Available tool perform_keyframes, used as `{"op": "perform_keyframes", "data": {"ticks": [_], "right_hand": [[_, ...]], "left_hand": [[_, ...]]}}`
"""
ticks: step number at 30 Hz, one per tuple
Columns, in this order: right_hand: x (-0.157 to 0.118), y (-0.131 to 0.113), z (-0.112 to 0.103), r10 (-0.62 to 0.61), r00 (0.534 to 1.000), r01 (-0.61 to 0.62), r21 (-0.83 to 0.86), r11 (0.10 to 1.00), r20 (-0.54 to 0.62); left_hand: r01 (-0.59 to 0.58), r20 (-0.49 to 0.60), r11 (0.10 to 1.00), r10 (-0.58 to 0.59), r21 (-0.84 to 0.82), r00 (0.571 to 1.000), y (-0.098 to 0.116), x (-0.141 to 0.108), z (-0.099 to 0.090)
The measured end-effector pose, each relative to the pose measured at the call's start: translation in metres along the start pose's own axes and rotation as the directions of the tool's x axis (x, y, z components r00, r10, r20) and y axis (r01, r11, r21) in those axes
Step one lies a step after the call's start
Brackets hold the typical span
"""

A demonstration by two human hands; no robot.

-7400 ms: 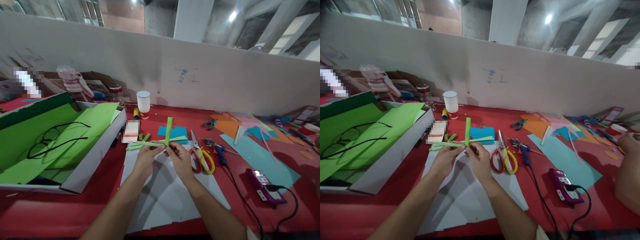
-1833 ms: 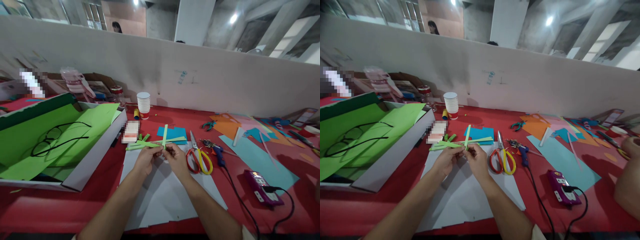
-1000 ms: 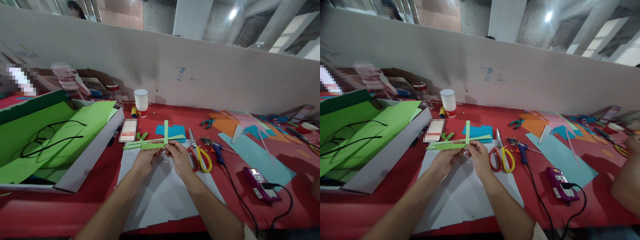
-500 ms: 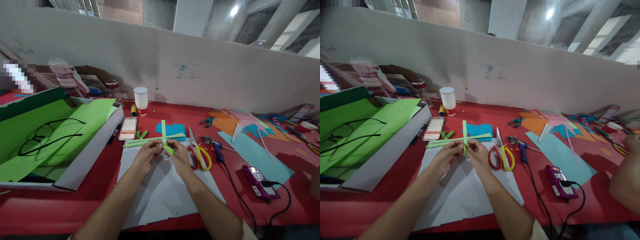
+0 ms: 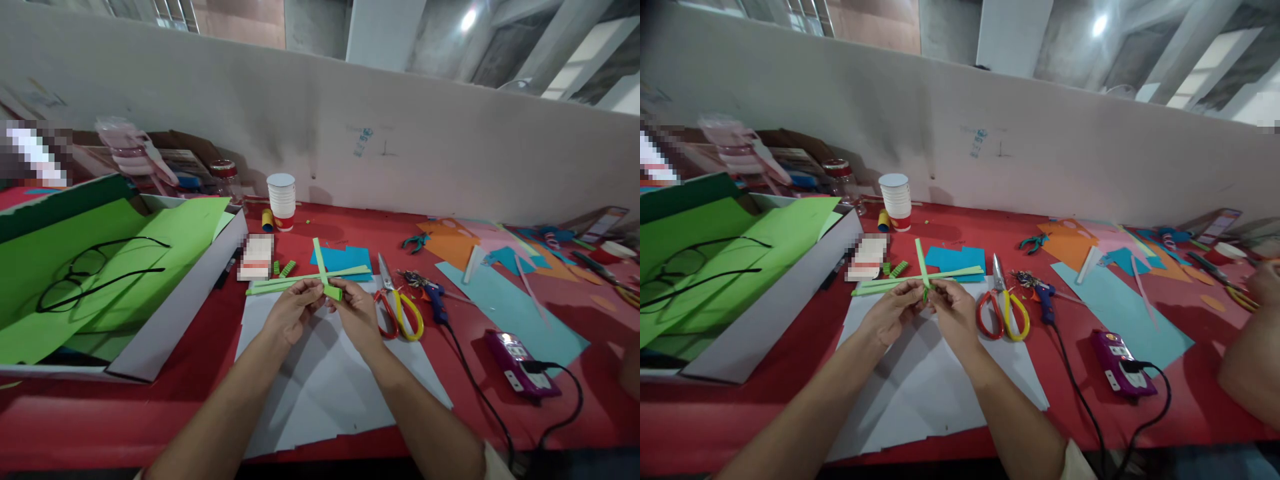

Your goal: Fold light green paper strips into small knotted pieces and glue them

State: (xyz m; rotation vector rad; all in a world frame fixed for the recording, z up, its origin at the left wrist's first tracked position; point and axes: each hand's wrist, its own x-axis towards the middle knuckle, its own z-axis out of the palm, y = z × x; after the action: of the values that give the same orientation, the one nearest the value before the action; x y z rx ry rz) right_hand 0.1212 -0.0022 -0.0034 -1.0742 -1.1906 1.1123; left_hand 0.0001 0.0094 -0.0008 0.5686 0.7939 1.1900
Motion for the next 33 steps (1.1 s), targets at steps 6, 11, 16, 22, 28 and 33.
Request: {"op": "perform_keyframes", "data": {"ticks": [6,11,16,22,28,33], "right_hand": [[-0.001,0.001,-0.001,-0.079,0.996,0.084,-0.091,0.992,0.051],[-0.001,0.005,-0.001,-0.104,0.994,0.111,-0.208,0.972,0.042],[-0.003,0.001,0.003,-0.052,0.998,0.054,-0.129,0.99,0.02],[-0.002,-0.005,0.002,0.009,0.999,-0.012,-0.071,0.997,-0.033],[0.004,-0.005,-0.003,0.157,0.988,-0.156,0.207,0.966,0.011],[0.005,-0.005,-0.001,0.157,0.986,-0.165,0.233,0.959,0.053]], "left_hand": [[-0.022,-0.043,0.999,0.02,-0.046,0.999,0.0,0.0,0.001],[-0.029,-0.114,0.997,0.021,-0.068,0.993,-0.001,-0.002,0.003],[-0.065,-0.08,0.996,0.06,-0.066,0.995,-0.003,-0.003,0.004],[-0.035,0.026,0.998,0.036,-0.043,0.999,0.001,-0.004,0.004],[0.064,-0.007,0.997,-0.064,-0.043,0.998,0.009,-0.004,0.0],[0.078,0.038,0.992,-0.082,0.103,0.996,0.01,-0.007,0.002]]}}
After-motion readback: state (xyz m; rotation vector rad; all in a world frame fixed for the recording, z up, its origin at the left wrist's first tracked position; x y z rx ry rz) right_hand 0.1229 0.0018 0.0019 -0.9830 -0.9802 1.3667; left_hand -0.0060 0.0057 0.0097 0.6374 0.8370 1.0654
